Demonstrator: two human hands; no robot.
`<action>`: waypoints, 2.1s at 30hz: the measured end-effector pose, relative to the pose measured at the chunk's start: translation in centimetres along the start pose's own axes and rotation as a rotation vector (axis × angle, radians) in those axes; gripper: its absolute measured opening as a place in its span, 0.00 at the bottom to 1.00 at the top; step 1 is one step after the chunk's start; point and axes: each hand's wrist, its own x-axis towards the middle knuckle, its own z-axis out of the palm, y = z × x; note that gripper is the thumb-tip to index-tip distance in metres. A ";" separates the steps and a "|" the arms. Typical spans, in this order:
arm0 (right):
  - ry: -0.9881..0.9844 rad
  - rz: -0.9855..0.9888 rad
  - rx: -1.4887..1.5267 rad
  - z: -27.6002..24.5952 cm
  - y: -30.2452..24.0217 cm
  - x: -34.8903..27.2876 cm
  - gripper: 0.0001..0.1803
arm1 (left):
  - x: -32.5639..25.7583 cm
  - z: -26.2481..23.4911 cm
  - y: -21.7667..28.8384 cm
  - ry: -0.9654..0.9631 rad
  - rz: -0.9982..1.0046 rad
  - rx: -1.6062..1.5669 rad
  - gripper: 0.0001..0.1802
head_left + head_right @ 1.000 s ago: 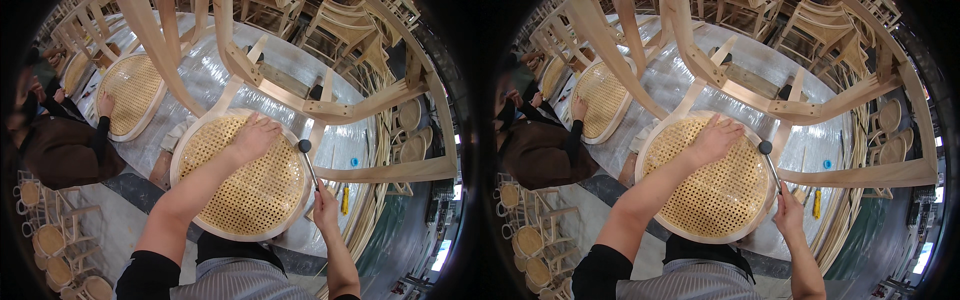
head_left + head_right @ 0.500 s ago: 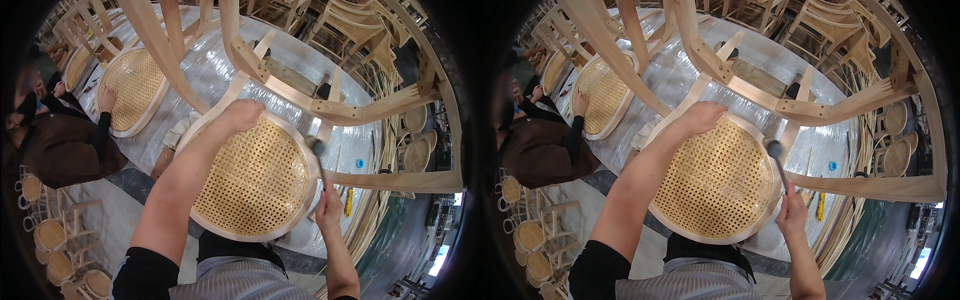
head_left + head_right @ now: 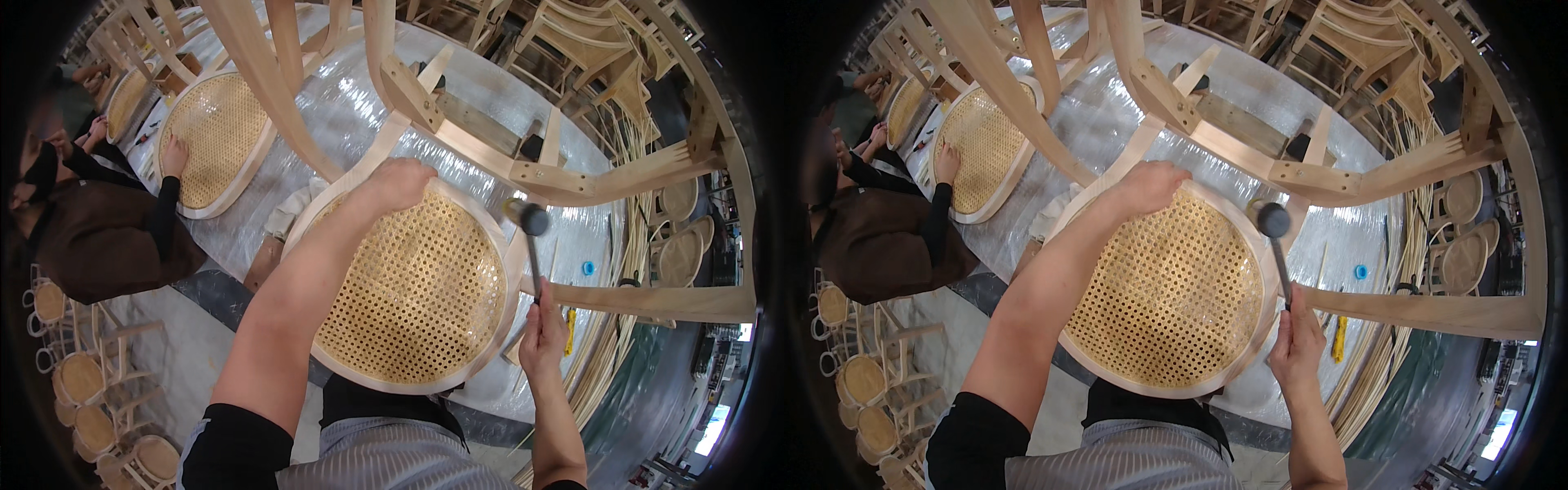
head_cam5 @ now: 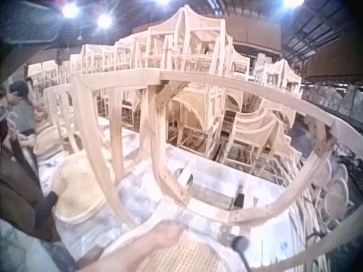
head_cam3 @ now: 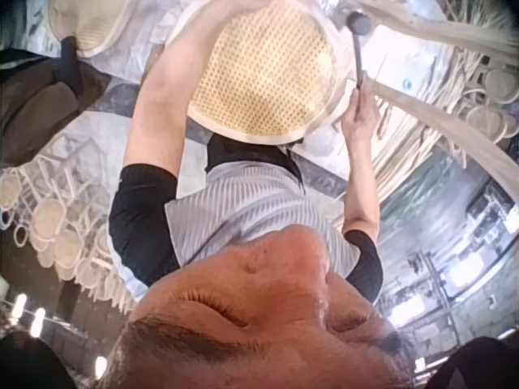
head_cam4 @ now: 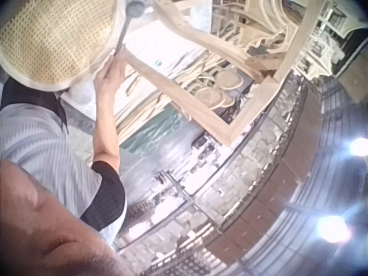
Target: The person weaves cane strips into the seat frame of a wooden chair, using a rubber mallet to tap the strips into place and a utility knife to trim excess material. The process involves inserting strips, securing them, and trimming to fit the frame.
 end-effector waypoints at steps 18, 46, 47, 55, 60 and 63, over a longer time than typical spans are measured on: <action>0.098 -0.063 -0.031 1.3 -1.9 2.2 0.27 | -0.2 -0.6 0.8 -0.024 -0.030 0.044 0.25; -0.075 -0.135 -0.054 1.5 0.2 2.9 0.26 | 0.3 -1.0 1.9 -0.046 -0.041 -0.021 0.28; -0.119 -0.086 -0.070 1.7 -0.8 3.7 0.27 | -0.2 -0.8 1.0 -0.037 -0.068 -0.002 0.28; -0.164 -0.018 -0.141 0.9 -2.1 4.7 0.30 | -0.1 -0.7 1.3 -0.047 -0.075 -0.003 0.28; -0.011 -0.078 -0.008 1.6 -3.1 5.2 0.29 | -0.1 -0.8 0.5 -0.009 -0.035 -0.002 0.27; -0.157 -0.088 -0.136 2.0 -2.3 5.8 0.30 | 0.0 -1.1 1.1 -0.029 -0.059 -0.033 0.27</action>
